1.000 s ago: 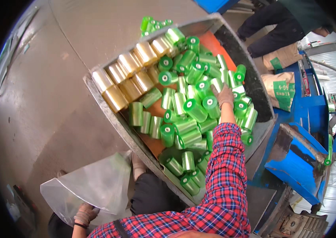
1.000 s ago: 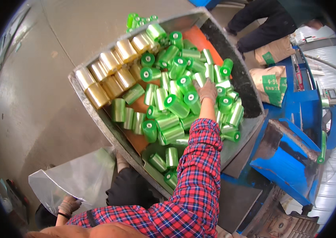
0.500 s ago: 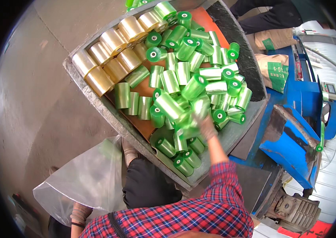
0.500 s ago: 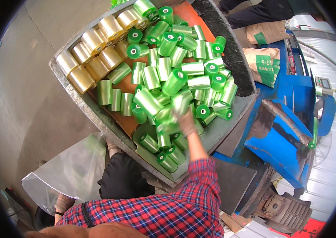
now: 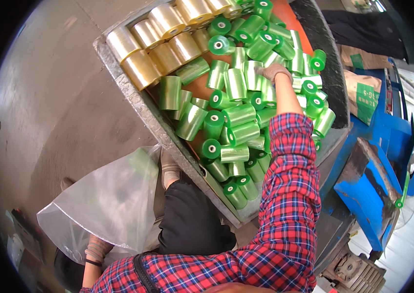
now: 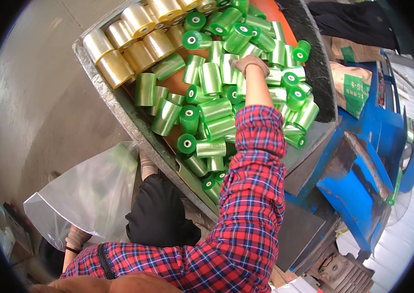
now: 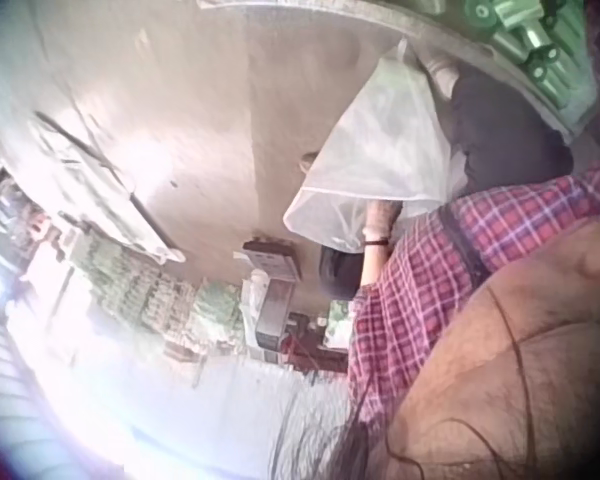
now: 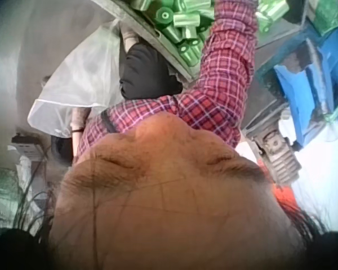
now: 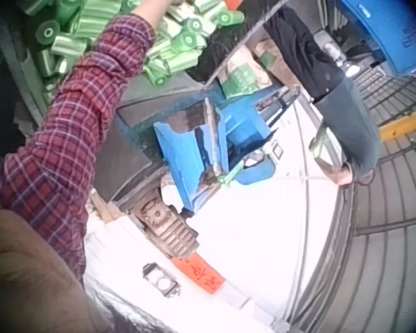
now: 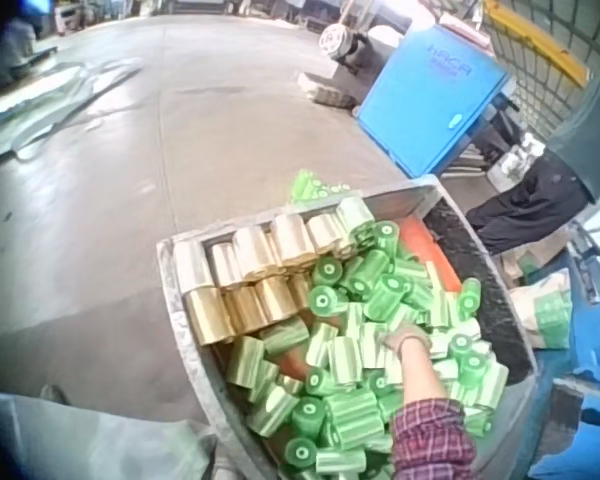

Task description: Packing cylindrical tape or film rolls from a large bin into a clear plastic bag

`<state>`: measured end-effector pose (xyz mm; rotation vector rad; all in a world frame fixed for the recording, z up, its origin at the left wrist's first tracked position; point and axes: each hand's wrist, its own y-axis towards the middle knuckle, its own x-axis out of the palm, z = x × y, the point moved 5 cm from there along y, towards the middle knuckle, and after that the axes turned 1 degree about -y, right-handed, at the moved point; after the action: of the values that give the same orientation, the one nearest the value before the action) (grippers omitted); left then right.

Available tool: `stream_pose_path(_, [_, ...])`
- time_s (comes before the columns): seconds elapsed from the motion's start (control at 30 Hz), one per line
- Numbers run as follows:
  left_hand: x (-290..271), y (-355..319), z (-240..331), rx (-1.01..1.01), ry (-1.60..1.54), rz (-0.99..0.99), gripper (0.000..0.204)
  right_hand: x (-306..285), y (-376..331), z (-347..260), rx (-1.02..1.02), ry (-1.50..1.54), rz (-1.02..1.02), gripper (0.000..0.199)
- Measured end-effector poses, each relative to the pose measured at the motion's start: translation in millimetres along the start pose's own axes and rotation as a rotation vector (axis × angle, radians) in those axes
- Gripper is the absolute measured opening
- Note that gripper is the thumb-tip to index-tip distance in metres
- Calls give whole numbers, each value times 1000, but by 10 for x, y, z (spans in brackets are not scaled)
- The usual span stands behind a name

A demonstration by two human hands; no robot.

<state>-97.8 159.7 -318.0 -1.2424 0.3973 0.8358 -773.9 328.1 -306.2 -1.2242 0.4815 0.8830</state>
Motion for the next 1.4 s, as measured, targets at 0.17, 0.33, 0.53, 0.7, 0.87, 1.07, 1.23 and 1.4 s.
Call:
stream_pose_path(0.17, [-104,-15,-60,-22,-14,20,27,215,183,-266,-33,141,-174,76])
stream_pose_path(0.33, [-232,15,-85,-52,-18,-10,27,182,-188,-389,88,98,271,94])
stream_pose_path(0.53, [-257,127,-84,-58,-22,-28,27,769,-856,-745,-641,400,-99,73])
stream_pose_path(0.7, [-305,9,-59,-111,-17,-58,27,721,-1409,-1321,-704,-186,45,76])
stream_pose_path(0.87, [-557,85,29,-171,-4,-76,28,10,-506,-1550,-583,-278,760,64])
stream_pose_path(1.07, [-776,-84,-25,-559,-150,-149,39,189,-601,-381,-477,1349,426,74])
stream_pose_path(1.23, [-594,-483,1,-662,-280,-301,48,888,-2227,151,-576,1985,-395,69])
stream_pose_path(1.4, [-1029,-616,225,-547,-444,158,53,699,-3230,121,-972,1719,-476,60])
